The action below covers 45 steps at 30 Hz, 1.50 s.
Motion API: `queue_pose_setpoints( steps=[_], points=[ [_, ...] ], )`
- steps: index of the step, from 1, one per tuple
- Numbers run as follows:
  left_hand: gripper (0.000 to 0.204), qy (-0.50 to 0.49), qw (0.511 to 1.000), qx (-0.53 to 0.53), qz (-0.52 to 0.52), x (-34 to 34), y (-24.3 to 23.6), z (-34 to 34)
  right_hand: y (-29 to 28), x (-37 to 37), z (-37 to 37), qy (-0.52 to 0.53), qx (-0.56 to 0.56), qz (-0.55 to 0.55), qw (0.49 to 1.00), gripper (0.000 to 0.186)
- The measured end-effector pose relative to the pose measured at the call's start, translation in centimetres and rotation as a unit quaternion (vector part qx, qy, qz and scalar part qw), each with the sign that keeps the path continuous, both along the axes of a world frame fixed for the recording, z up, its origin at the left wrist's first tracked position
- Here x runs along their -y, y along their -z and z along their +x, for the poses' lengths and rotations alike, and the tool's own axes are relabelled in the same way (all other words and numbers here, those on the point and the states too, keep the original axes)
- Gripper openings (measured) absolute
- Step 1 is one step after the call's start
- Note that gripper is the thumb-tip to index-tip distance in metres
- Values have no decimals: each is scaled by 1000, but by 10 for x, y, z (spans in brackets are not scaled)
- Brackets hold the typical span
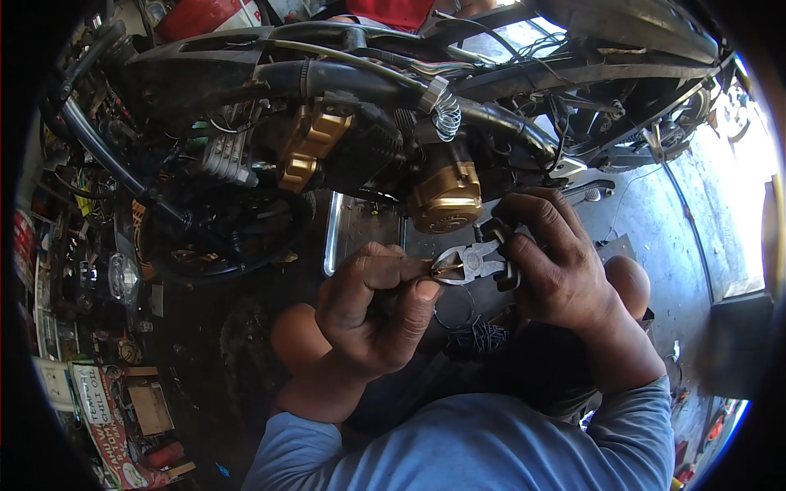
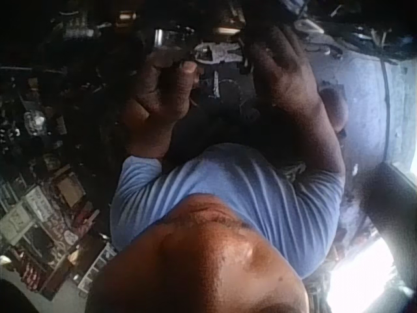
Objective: Repairing or modifying the electrical wiring of a motorcycle engine.
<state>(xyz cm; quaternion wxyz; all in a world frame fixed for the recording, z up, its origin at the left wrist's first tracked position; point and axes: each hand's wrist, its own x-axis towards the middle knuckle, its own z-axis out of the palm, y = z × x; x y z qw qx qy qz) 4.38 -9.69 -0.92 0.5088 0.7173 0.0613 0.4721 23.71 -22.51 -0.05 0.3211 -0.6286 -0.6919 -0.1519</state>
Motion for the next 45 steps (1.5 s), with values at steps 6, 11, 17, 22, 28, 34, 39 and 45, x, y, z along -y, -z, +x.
queue_pose_setpoints(
  steps=[6, 11, 17, 22, 28, 34, 39, 45],
  points=[
    [14, 38, 990, 8, -133, 6, -6, 1, 1, -2, 1, 6, 5, -8, 1000, 32],
    [12, 29, 994, -14, -103, 3, -10, -1, 0, -2, 3, 9, 6, -11, 1000, 28],
    [10, 38, 992, -38, -114, 1, -13, -3, 0, -4, 4, 2, 8, 0, 1000, 29],
    [9, 54, 991, -47, -113, 0, -15, -5, 0, -5, 4, -15, 2, 17, 1000, 31],
    [8, 52, 991, -40, -120, 3, -14, -6, 1, -5, 4, -31, -7, 28, 999, 28],
    [8, 39, 991, -35, -124, 5, -14, -5, 1, -2, 4, -32, -16, 25, 999, 31],
    [17, 43, 995, -83, -30, 0, -11, -9, 2, -1, 3, -33, -32, 21, 999, 32],
    [16, 42, 995, -85, -40, 1, -9, -9, 3, 1, 3, -35, -35, 28, 998, 33]
  ],
)
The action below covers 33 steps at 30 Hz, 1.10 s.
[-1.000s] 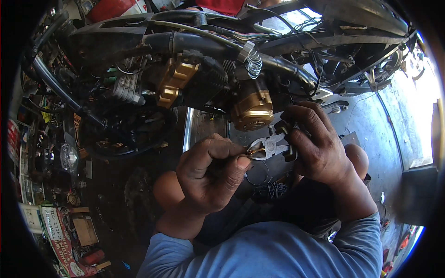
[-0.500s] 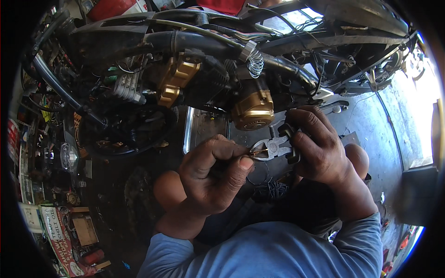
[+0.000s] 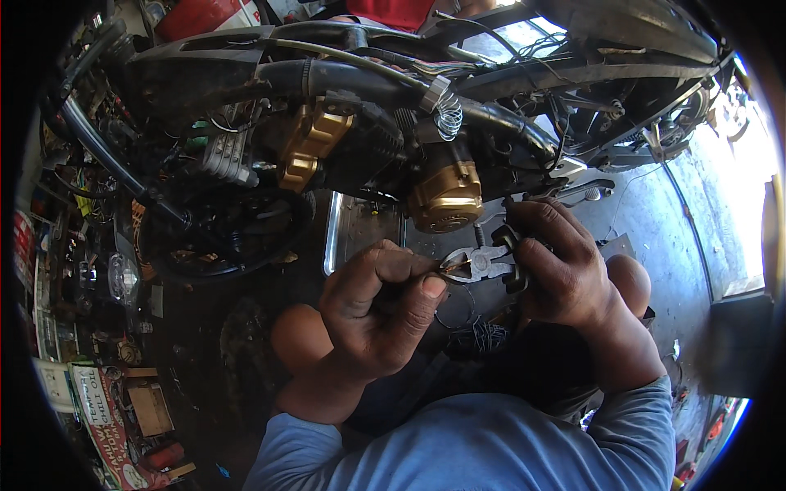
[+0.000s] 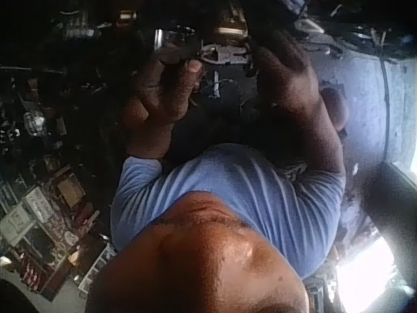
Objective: Repairing or modifying the electrical wiring of a motorcycle engine.
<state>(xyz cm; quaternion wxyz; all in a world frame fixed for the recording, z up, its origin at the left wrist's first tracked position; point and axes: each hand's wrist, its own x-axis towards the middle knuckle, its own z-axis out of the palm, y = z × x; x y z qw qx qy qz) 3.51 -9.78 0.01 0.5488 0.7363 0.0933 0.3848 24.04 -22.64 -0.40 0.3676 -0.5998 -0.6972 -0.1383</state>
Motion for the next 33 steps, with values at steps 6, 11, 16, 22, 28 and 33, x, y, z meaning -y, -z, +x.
queue_pose_setpoints(
  steps=[6, 11, 16, 22, 28, 33],
  points=[
    [17, -4, 1000, 8, 0, 0, 2, 0, 3, 1, -1, -2, -7, 2, 1000, 30],
    [12, -1, 996, 43, -84, 3, -3, 5, -2, -5, -6, 17, 13, -18, 1000, 29],
    [7, 41, 971, 89, -218, 1, -2, 6, 2, -7, -6, 14, 36, -13, 999, 40],
    [13, 10, 985, 74, -157, 0, 1, 7, 0, -7, -6, 12, 30, -17, 999, 45],
    [12, -3, 992, 75, -98, -2, 4, 9, 2, -7, -4, 19, 44, -11, 999, 45],
    [9, -26, 995, 76, -60, -3, 8, 9, -1, -5, -3, 10, 29, -19, 999, 40]
  ],
)
